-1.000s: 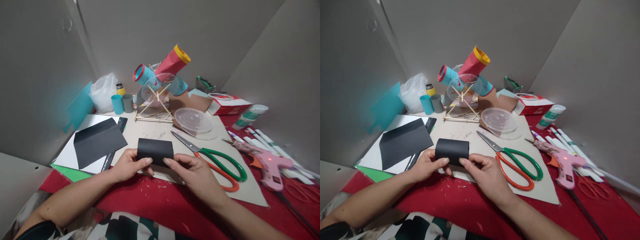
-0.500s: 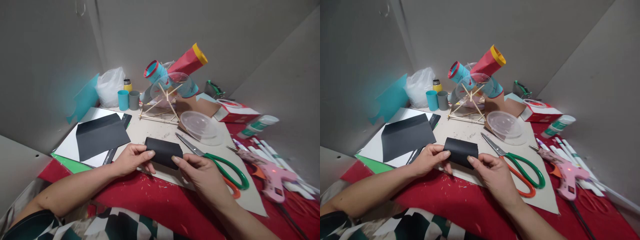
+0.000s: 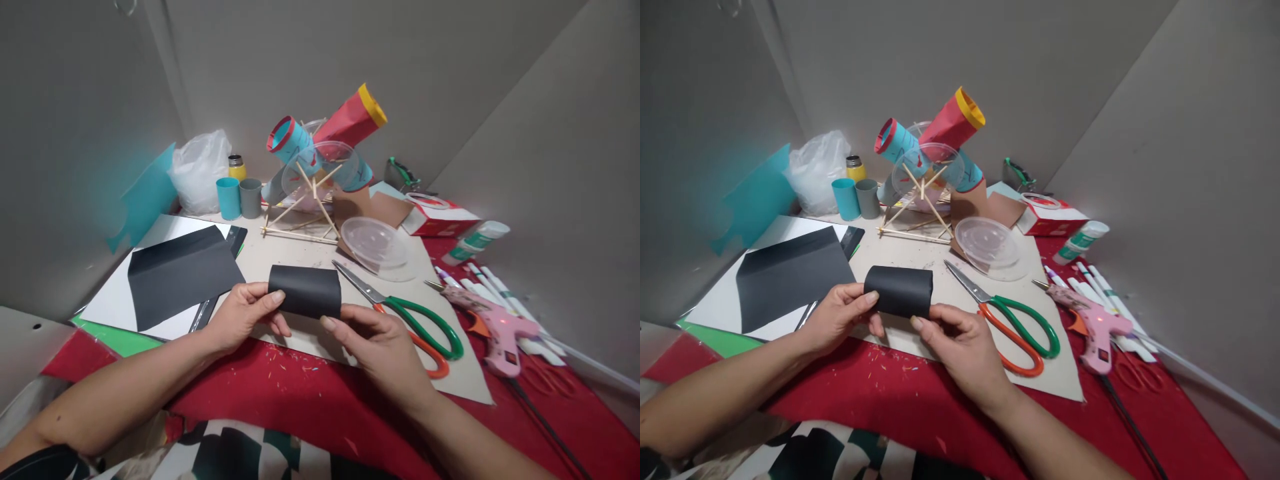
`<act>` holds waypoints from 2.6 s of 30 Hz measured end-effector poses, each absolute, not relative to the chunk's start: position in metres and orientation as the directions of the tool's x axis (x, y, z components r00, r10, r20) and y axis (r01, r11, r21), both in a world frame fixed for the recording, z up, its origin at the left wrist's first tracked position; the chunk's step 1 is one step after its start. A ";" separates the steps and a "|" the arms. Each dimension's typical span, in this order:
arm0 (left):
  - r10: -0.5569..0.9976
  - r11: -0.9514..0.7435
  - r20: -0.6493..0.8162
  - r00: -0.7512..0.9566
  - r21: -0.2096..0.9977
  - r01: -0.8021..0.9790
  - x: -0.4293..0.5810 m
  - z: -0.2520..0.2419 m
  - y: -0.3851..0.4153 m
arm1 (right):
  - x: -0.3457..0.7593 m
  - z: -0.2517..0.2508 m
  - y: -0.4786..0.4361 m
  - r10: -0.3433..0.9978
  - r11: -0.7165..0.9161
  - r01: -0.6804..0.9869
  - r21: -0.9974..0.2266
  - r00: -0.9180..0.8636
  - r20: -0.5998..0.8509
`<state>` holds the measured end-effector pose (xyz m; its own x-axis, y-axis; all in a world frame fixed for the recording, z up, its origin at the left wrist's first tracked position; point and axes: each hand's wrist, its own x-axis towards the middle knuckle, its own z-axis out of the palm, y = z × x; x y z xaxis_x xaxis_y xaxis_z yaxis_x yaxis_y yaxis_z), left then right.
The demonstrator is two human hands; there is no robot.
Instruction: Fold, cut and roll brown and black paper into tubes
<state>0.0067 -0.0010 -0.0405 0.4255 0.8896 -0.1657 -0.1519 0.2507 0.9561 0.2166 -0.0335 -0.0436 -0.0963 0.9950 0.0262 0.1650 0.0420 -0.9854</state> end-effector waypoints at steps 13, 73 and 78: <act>0.850 0.201 -0.142 0.507 0.978 -0.063 0.004 -0.039 -0.003 | 0.216 -0.036 -0.033 0.994 0.079 0.216 -0.973 -0.089 0.061; 0.439 -0.888 0.566 0.698 0.157 0.432 0.001 -0.035 -0.001 | 0.228 -0.052 -0.020 0.966 0.259 0.173 -0.950 -0.052 0.254; 0.490 -0.871 0.524 0.697 0.318 0.373 0.007 -0.035 -0.005 | 0.227 -0.057 -0.023 0.858 0.507 0.440 -0.741 -0.337 0.387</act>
<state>0.0066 -0.0047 -0.0352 0.6971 0.4898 0.5236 0.3733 -0.8715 0.3182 0.2268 -0.0235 -0.0575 -0.3371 0.8583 0.3869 0.4403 0.5070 -0.7411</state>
